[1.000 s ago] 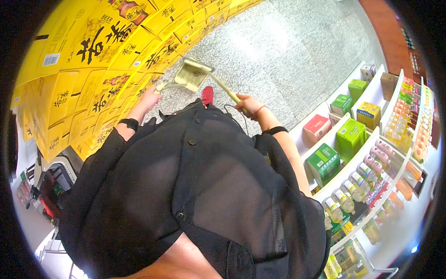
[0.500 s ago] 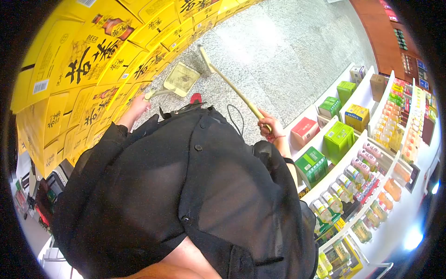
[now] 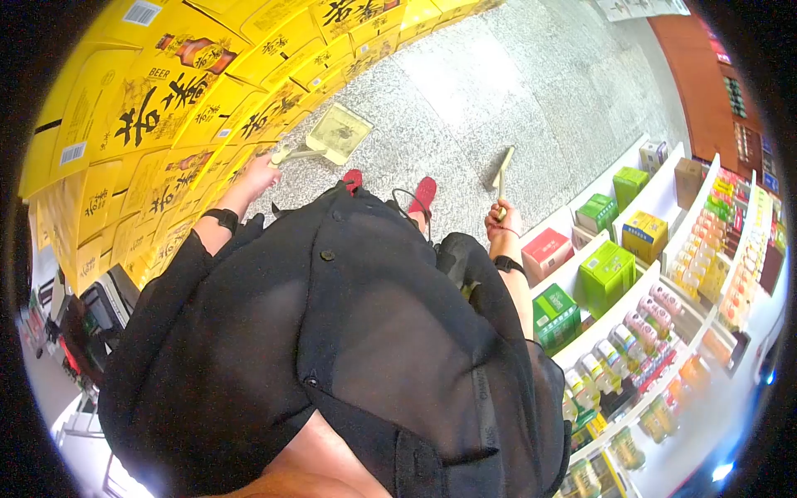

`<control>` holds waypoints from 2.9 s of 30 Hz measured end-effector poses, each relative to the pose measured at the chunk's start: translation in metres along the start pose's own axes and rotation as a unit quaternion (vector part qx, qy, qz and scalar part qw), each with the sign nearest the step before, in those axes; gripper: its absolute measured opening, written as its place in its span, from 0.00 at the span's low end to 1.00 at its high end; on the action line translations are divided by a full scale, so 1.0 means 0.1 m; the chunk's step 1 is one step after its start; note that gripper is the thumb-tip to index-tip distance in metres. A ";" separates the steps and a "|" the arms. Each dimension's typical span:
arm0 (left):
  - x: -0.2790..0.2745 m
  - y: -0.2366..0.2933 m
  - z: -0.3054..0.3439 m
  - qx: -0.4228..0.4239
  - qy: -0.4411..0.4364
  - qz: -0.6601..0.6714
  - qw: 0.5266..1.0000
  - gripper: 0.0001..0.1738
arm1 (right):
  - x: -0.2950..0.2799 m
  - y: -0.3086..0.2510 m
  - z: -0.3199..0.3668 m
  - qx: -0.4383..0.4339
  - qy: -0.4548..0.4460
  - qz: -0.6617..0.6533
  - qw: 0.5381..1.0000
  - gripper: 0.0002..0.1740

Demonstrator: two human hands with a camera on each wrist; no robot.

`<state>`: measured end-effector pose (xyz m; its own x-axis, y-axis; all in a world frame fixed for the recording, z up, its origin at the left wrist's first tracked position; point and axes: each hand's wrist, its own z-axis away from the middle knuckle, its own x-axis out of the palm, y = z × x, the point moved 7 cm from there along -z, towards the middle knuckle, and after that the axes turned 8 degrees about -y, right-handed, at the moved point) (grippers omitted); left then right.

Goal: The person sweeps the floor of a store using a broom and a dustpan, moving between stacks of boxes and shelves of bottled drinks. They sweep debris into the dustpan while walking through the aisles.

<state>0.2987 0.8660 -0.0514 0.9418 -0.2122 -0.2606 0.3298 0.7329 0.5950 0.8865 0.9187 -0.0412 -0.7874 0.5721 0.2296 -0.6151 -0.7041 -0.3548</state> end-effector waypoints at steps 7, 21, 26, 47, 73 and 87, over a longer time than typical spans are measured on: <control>0.65 0.34 -0.05 0.002 0.008 -0.035 0.999 0.24 | 0.47 -0.11 -0.02 0.025 -0.083 0.343 0.935 0.07; 1.51 1.10 -0.02 0.015 0.020 0.090 0.996 0.22 | 0.68 -0.63 0.34 0.084 -0.261 0.512 0.814 0.34; 1.66 1.08 -0.06 0.024 0.017 0.045 0.999 0.22 | -0.11 -1.29 0.37 0.071 -0.268 0.349 0.895 0.33; 2.31 1.58 -0.15 0.024 0.018 0.071 0.997 0.20 | -2.60 -1.68 -0.11 -0.090 -0.031 0.034 0.995 0.05; 2.52 2.21 -0.90 0.094 0.034 -0.119 0.988 0.17 | -1.89 -1.84 0.73 -0.033 -0.198 0.179 0.963 0.34; 3.00 3.05 -1.45 0.067 -0.032 -0.134 0.988 0.24 | -3.13 -2.15 0.04 -0.031 -0.010 -0.213 0.977 0.06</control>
<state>0.6725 1.1201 -0.0581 0.8207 -0.4302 -0.3760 0.5689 0.5540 0.6079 1.2648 0.8899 -0.0334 -0.4625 0.7984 0.3856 -0.8833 -0.3773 -0.2783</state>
